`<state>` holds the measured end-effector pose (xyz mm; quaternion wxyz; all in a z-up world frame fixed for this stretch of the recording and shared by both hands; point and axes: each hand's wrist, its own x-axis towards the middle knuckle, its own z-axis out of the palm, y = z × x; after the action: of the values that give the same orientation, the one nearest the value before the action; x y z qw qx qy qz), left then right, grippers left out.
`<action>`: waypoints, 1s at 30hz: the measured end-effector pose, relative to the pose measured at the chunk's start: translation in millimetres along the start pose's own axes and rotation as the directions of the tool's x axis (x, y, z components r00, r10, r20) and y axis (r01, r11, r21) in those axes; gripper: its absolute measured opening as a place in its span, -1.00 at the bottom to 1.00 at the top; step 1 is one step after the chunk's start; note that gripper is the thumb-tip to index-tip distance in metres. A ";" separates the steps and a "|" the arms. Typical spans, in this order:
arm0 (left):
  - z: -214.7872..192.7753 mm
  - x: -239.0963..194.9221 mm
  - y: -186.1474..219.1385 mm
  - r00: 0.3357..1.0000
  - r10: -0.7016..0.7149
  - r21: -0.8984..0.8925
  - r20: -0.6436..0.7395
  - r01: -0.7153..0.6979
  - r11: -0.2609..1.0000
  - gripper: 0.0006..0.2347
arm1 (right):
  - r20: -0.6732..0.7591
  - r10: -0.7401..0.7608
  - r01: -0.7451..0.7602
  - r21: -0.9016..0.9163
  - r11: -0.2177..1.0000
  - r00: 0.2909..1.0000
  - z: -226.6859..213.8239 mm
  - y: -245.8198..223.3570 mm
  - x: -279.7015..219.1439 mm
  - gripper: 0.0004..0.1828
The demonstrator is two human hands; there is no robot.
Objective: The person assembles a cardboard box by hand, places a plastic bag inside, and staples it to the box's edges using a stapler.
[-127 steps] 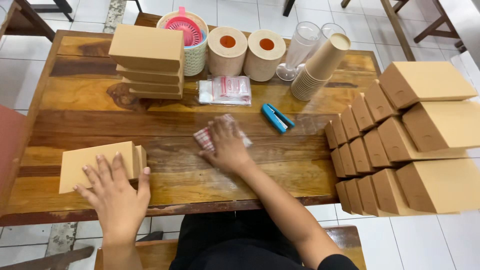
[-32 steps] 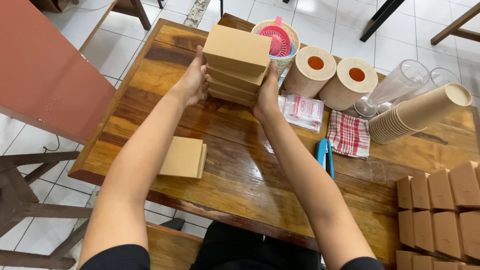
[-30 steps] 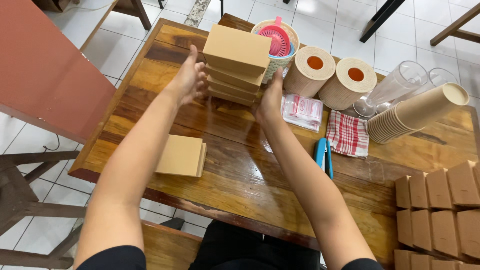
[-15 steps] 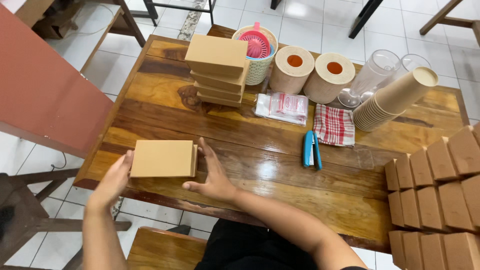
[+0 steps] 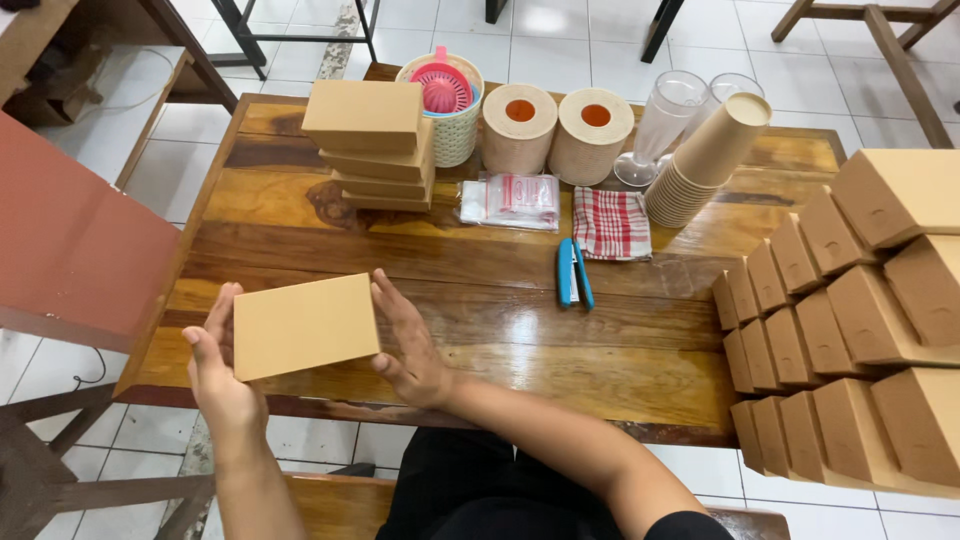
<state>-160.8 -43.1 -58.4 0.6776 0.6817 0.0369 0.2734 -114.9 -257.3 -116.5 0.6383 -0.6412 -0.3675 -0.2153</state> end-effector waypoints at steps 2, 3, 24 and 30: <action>33.3 0.7 14.9 1.000 -0.001 -0.082 0.021 0.003 0.997 -0.36 | -0.071 -0.042 0.048 0.075 0.996 0.997 -13.5 1.6 3.8 0.00; 50.6 2.5 22.1 0.999 0.002 -0.164 0.033 0.004 0.987 -0.37 | -0.138 -0.085 0.105 0.150 0.983 0.987 -20.7 3.7 7.5 0.02; 275.4 16.3 -141.9 0.883 -0.027 -0.266 0.468 0.170 0.949 -0.53 | -0.516 0.498 -0.569 0.023 0.822 0.697 -190.7 48.0 -38.5 -0.13; 245.1 16.0 -114.4 0.823 0.177 -0.207 0.540 -0.074 0.976 -0.19 | -0.296 0.475 -0.494 0.012 0.869 0.829 -208.1 62.9 -33.0 -0.02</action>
<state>-7.0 -248.8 -144.7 0.6972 0.6697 -0.2308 0.1098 -48.8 -461.8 -163.4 0.6976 -0.6951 -0.0882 -0.1496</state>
